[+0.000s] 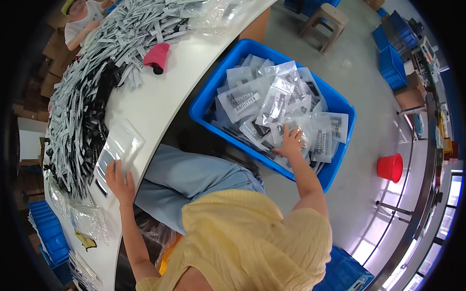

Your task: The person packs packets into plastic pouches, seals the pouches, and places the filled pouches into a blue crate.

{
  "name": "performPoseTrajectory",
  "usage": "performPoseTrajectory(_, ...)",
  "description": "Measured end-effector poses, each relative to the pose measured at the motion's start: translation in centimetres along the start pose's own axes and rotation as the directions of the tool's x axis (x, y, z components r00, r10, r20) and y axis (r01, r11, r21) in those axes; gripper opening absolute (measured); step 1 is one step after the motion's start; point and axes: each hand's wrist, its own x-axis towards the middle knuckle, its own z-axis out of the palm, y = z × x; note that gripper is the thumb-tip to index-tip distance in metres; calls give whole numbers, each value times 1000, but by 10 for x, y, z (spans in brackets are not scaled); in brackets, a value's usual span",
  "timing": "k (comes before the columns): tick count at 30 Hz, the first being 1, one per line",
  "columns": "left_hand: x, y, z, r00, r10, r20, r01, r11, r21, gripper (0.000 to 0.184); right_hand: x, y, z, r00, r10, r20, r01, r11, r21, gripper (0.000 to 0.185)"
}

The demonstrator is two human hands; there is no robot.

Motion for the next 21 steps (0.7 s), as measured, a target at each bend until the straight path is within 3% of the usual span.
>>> performPoseTrajectory(2,1,1,1,1000,-2,0,2,1000,-6,42,1,4,-19,992,-49,115,42,997,66,109)
performPoseTrajectory(5,0,0,3,1000,-4,-4,4,1000,-11,43,19,6,-23,917,-220,-334,345,858,382,106)
performPoseTrajectory(8,1,2,1,1000,-8,4,8,1000,3,43,34,-44,-35,822,-47,-568,271,908,318,98)
performPoseTrajectory(10,-1,3,2,1000,-21,0,21,1000,-7,43,42,-98,-25,923,-76,-376,158,969,191,94)
performPoseTrajectory(12,3,1,1,1000,-27,-2,27,1000,-9,43,47,-137,-7,873,-375,-311,371,926,-76,94)
performPoseTrajectory(15,1,4,0,998,-61,13,61,998,-19,43,75,-160,31,821,-492,-291,442,869,-222,94)
performPoseTrajectory(19,1,3,0,998,-64,7,64,998,-17,44,39,-159,-58,851,-525,8,525,851,-14,79)
performPoseTrajectory(21,1,2,-1,997,-72,16,73,997,-29,44,52,-142,-64,805,-524,-278,545,838,-1,75)
